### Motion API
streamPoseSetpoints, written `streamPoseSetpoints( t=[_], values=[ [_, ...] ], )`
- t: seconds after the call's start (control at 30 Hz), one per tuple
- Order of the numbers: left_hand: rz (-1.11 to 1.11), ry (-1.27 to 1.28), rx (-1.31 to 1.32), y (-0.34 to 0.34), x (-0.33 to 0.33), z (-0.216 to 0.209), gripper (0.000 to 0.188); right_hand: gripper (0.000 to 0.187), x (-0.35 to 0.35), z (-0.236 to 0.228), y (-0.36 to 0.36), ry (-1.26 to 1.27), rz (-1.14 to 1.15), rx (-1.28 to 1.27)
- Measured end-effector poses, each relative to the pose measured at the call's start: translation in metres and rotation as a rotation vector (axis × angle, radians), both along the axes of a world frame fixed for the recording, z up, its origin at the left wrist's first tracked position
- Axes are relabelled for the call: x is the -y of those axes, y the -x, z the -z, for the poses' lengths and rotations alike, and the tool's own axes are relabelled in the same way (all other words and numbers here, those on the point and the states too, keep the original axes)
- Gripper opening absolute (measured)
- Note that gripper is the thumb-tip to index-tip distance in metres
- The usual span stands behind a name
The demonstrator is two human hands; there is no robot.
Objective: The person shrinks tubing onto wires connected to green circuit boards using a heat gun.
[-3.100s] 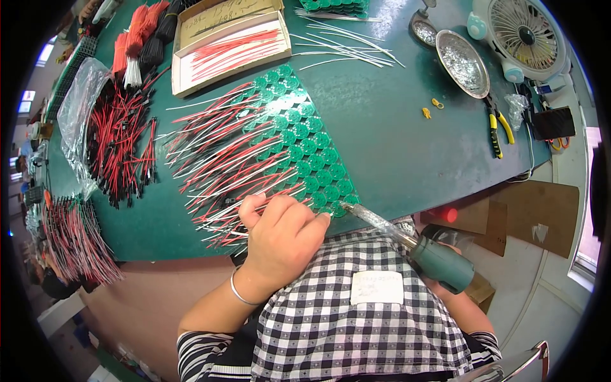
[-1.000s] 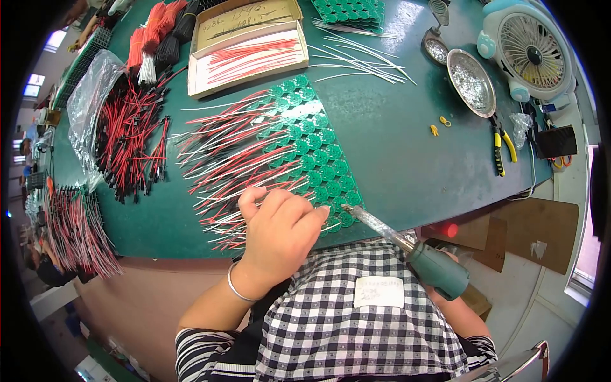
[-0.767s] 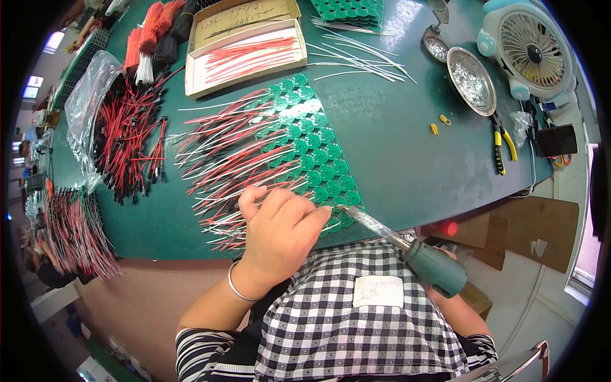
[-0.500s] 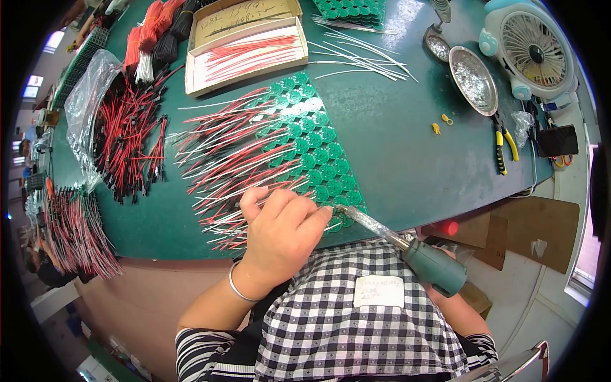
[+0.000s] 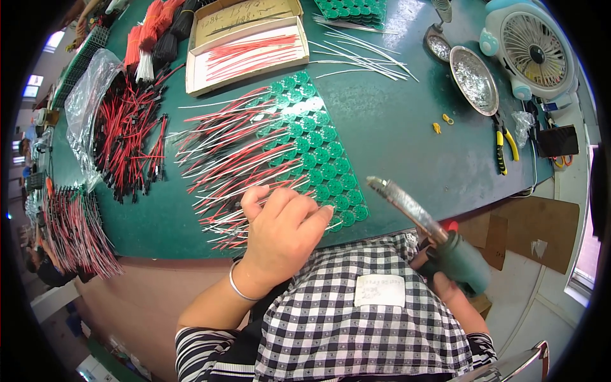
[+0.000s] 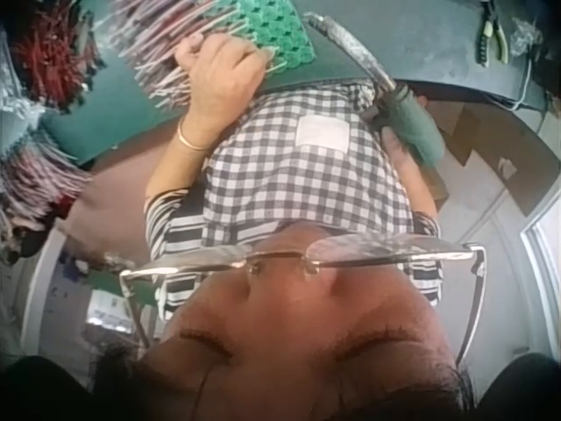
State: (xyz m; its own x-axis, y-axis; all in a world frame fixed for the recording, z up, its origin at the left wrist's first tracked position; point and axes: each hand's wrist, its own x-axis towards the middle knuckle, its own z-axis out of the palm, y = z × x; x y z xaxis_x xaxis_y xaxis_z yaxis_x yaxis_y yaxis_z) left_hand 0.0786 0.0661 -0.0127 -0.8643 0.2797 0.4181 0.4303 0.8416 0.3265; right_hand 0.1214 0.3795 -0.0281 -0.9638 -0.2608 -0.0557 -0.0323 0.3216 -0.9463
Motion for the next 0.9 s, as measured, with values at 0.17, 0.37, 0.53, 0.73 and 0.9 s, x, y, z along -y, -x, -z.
streamPoseSetpoints(
  t=[0.17, 0.37, 0.53, 0.73, 0.9],
  values=[
    [0.018, 0.008, 0.062, -0.003, 0.001, -0.002, 0.018, 0.069, 0.005, -0.008, 0.000, 0.131, 0.012, 0.230],
    [0.032, -0.020, 0.046, -0.006, 0.004, 0.005, 0.017, 0.066, 0.006, 0.012, 0.004, 0.229, -0.001, 0.032],
    [0.032, -0.039, 0.054, -0.009, 0.005, 0.006, 0.015, 0.065, 0.018, 0.007, 0.022, 0.338, 0.099, -0.082],
    [-0.057, -0.086, -0.066, 0.007, 0.064, -0.033, 0.013, 0.062, 0.041, -0.013, 0.047, 0.272, 0.231, -0.228],
    [-0.562, 0.067, -0.030, 0.034, 0.191, -0.038, 0.012, 0.060, 0.047, -0.022, 0.060, 0.308, 0.212, -0.236]
  ],
)
